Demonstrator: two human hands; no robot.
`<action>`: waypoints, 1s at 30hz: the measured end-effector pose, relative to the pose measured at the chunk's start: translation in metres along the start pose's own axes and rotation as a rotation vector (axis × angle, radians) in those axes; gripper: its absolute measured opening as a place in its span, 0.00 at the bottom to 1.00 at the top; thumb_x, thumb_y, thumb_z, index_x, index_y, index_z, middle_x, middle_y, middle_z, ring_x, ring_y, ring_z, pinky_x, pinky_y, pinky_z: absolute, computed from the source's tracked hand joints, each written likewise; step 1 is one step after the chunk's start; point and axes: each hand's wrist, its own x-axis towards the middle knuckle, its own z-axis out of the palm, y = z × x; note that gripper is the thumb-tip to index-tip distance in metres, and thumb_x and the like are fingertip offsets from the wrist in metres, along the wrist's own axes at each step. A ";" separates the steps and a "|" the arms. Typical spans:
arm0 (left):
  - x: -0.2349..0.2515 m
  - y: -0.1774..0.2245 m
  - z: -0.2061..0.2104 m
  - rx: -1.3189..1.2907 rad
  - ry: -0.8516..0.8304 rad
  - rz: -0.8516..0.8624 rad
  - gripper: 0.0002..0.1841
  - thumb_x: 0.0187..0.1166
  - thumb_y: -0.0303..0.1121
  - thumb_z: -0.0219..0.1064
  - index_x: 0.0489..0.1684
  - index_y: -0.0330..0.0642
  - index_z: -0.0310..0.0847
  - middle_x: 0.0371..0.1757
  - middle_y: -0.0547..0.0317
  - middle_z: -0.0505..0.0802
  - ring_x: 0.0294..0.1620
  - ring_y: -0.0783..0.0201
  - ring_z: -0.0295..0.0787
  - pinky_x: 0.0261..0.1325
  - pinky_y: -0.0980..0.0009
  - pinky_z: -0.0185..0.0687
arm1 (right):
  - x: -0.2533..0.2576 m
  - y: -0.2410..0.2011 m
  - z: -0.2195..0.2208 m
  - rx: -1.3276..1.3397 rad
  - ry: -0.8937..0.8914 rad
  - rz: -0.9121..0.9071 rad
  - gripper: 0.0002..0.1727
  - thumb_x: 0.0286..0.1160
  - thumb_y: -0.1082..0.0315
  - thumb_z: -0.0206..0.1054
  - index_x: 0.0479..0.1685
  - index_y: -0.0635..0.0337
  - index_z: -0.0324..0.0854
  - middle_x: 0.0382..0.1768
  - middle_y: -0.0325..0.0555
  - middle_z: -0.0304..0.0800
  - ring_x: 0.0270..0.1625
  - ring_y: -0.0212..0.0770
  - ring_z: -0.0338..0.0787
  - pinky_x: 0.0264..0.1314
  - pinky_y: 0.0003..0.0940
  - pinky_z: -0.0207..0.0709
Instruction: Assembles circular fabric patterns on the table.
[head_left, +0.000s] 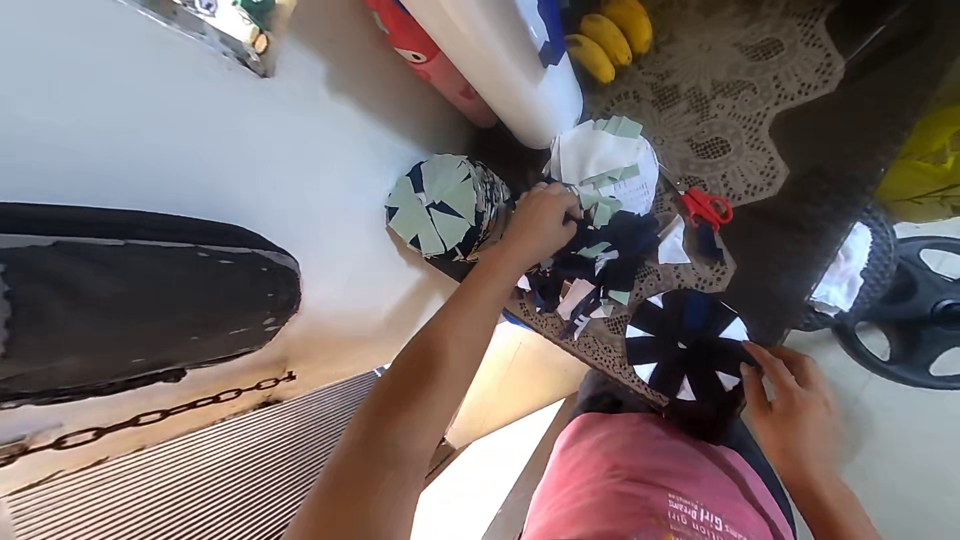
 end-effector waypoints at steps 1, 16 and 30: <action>-0.002 0.000 -0.007 -0.059 0.006 -0.030 0.11 0.81 0.28 0.66 0.54 0.33 0.89 0.65 0.38 0.89 0.72 0.39 0.81 0.74 0.38 0.71 | 0.000 -0.001 0.000 0.007 0.004 0.001 0.18 0.79 0.65 0.60 0.57 0.62 0.92 0.50 0.68 0.89 0.50 0.68 0.89 0.47 0.61 0.79; -0.033 0.002 0.007 -0.954 0.069 -0.316 0.05 0.84 0.25 0.65 0.50 0.34 0.78 0.39 0.58 0.90 0.39 0.71 0.88 0.49 0.71 0.86 | 0.018 -0.024 0.012 0.050 -0.037 -0.081 0.15 0.78 0.67 0.62 0.54 0.60 0.93 0.47 0.62 0.92 0.49 0.66 0.91 0.46 0.61 0.80; -0.089 0.053 0.032 -1.383 -0.110 -0.255 0.08 0.81 0.17 0.59 0.43 0.38 0.83 0.38 0.60 0.94 0.41 0.69 0.93 0.50 0.70 0.90 | 0.094 -0.123 0.003 1.297 -0.399 0.616 0.11 0.83 0.75 0.63 0.59 0.64 0.82 0.47 0.44 0.90 0.44 0.33 0.90 0.48 0.27 0.85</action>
